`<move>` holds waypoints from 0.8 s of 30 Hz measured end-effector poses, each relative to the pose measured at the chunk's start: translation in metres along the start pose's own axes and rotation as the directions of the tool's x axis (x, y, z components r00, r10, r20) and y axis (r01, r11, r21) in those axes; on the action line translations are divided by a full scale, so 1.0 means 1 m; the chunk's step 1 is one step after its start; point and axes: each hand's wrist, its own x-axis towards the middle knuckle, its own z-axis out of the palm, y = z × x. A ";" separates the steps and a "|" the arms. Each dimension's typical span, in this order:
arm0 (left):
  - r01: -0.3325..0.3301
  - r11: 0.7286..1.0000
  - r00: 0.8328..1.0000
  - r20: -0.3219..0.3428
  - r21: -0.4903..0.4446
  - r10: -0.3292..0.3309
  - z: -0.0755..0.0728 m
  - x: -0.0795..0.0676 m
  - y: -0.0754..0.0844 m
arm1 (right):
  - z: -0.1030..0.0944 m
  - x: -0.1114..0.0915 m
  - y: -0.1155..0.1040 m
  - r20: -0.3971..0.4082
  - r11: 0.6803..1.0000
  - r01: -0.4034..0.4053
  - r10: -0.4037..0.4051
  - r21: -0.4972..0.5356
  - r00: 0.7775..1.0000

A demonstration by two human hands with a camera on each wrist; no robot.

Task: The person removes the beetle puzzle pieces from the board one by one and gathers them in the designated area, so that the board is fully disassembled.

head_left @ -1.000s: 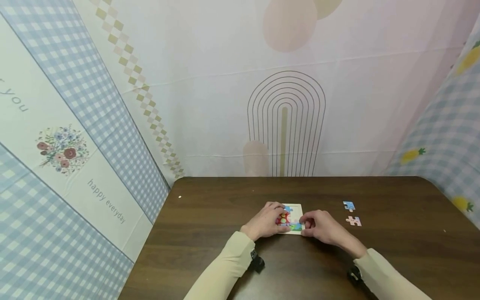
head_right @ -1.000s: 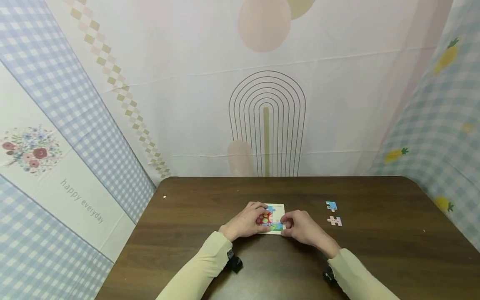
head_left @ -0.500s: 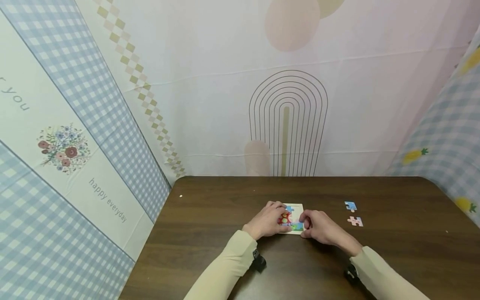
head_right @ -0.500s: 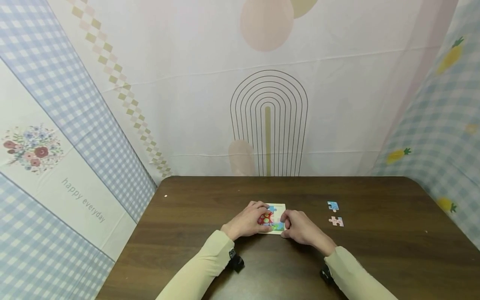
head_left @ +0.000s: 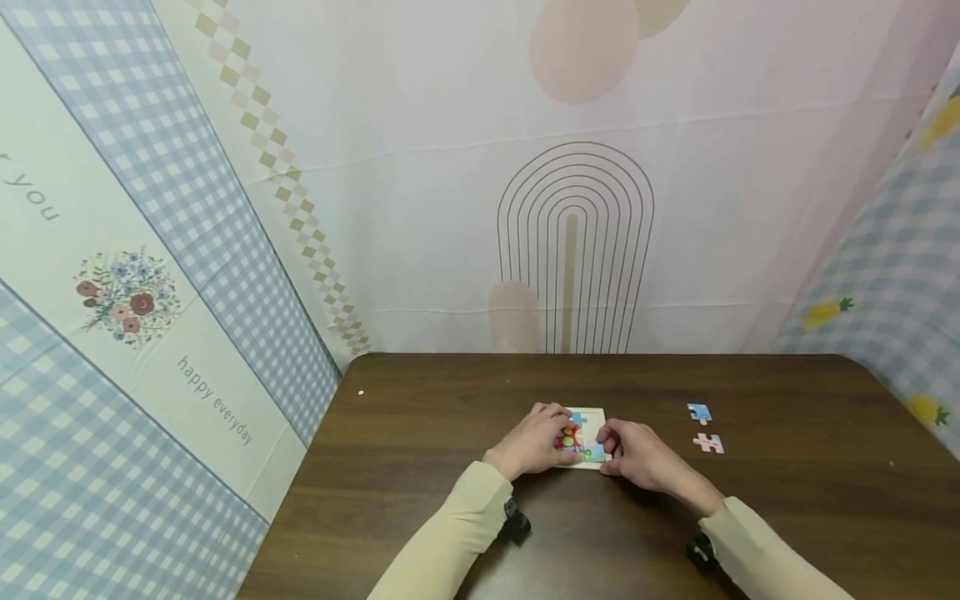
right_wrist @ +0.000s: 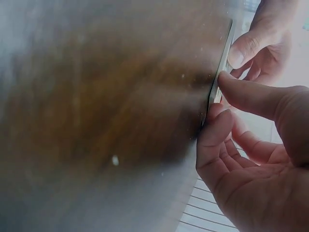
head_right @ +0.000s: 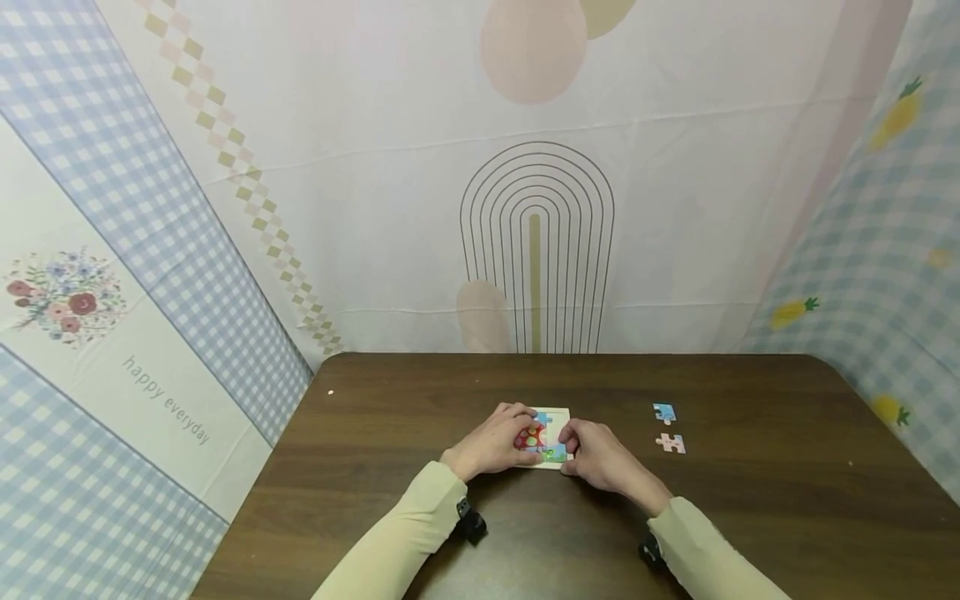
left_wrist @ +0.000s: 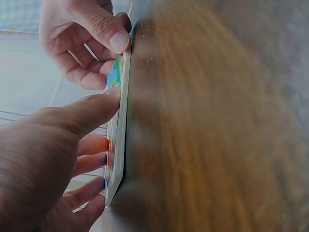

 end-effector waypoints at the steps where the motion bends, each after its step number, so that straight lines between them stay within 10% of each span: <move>1: -0.006 1.000 1.000 -0.011 0.010 0.006 0.006 0.003 -0.004 | 0.001 0.000 0.000 0.004 1.000 0.002 -0.002 0.006 1.000; 24: 0.002 1.000 1.000 0.025 -0.021 -0.001 0.000 0.000 -0.006 | 0.006 0.004 -0.005 -0.003 0.997 -0.003 0.003 -0.078 1.000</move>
